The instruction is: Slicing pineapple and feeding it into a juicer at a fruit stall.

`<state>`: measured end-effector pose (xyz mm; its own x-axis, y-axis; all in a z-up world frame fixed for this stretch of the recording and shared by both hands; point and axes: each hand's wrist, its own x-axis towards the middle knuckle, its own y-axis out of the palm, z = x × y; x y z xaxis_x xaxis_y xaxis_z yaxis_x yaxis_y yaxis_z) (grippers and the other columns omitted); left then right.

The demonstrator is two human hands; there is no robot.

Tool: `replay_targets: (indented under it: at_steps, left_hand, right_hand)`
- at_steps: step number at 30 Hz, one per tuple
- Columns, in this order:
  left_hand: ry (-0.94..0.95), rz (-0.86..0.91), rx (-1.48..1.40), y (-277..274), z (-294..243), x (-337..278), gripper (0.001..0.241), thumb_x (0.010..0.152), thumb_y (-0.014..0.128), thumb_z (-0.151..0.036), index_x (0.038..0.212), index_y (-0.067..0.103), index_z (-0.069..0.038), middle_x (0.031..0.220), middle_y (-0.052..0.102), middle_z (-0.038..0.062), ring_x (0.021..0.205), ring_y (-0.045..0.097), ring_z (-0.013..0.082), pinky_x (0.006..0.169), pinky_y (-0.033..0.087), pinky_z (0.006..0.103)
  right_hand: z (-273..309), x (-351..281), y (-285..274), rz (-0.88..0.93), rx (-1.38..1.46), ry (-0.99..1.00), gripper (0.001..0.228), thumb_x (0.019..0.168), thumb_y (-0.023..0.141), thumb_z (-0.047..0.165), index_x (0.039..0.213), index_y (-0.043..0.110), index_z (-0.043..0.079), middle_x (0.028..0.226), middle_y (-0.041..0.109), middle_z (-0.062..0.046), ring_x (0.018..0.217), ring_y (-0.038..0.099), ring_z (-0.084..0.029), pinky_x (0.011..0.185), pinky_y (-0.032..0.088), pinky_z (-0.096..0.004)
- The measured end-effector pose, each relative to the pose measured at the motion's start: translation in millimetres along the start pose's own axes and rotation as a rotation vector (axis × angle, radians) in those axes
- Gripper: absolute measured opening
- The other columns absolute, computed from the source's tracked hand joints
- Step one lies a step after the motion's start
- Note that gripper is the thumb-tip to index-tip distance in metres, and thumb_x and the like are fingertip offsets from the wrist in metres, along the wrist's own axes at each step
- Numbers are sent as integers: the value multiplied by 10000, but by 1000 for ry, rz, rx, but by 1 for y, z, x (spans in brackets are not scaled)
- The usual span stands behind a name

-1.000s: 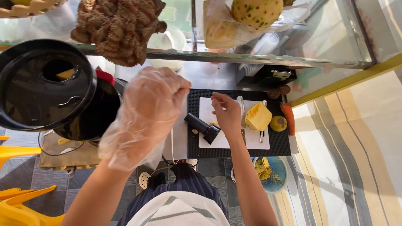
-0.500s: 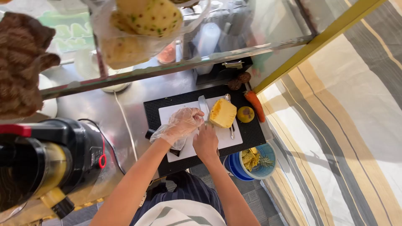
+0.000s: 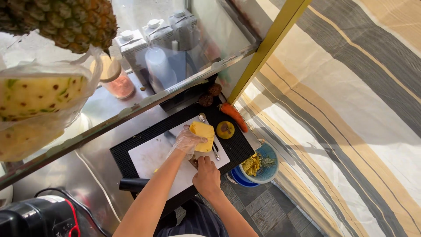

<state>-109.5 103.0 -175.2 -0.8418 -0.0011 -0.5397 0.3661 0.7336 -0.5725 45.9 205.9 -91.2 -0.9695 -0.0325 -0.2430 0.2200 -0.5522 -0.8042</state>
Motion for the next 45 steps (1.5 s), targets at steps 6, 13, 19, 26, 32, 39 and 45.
replay_targets:
  at_steps: [6, 13, 19, 26, 32, 39, 45]
  left_hand:
    - [-48, 216, -164, -24, -38, -10, 966, 427, 971, -258, 1267, 543, -44, 1114, 764, 113, 992, 776, 247, 834, 639, 365]
    - [78, 320, -81, -23, -35, -5, 920, 491, 944, -158, 1330, 576, -83, 1152, 753, 83, 1014, 743, 218, 885, 603, 324]
    - [-41, 347, -229, -28, 11, 24, 956, 554, 988, -184, 1368, 507, -49, 1154, 745, 105, 1052, 732, 227, 897, 594, 331]
    - [668, -145, -115, -68, 1, -51, 577, 675, 872, 18, 1181, 644, -139, 1221, 711, 83, 1222, 637, 302, 1028, 467, 532]
    - [1048, -94, 310, -71, 41, -77, 579, 638, 834, 10, 1154, 630, -154, 1355, 621, 22, 1433, 476, 291, 1195, 260, 611]
    - [628, -91, 354, -83, 14, -89, 1305, 406, 1054, -344, 1506, 387, -123, 1585, 321, 198, 1422, 262, 417, 1158, 247, 515]
    - [355, -22, 542, -57, 19, -63, 1384, 480, 986, -294, 1581, 172, -96, 1522, 353, 172, 1440, 318, 359, 1189, 312, 362]
  right_hand:
    - [-21, -22, -38, -24, 32, -54, 300, 664, 666, -9, 955, 605, 37, 981, 589, -130, 951, 625, -357, 768, 540, -474]
    - [-57, -60, -117, 156, 104, 169, 366, 667, 615, -22, 986, 729, 114, 950, 653, -69, 964, 651, -315, 800, 512, -472]
    - [-86, -66, -111, 162, 491, 335, 378, 694, 602, -46, 1022, 741, 80, 854, 676, -36, 782, 649, -218, 729, 504, -361]
    - [-35, -13, -35, -70, 955, 434, 311, 879, 571, 80, 1160, 701, 59, 701, 509, -17, 613, 438, -144, 568, 374, -339]
    - [-14, -15, 15, -291, 589, 414, 347, 1000, 638, 329, 1065, 665, -11, 688, 596, -89, 640, 573, -224, 614, 469, -394]
    - [18, -49, 13, -318, 274, 248, 333, 1057, 499, 350, 1084, 602, 35, 859, 690, -192, 780, 659, -410, 678, 502, -499]
    - [36, -57, 7, -249, 94, 310, 300, 1062, 468, 344, 1063, 514, 47, 932, 682, -195, 775, 661, -434, 661, 525, -537]
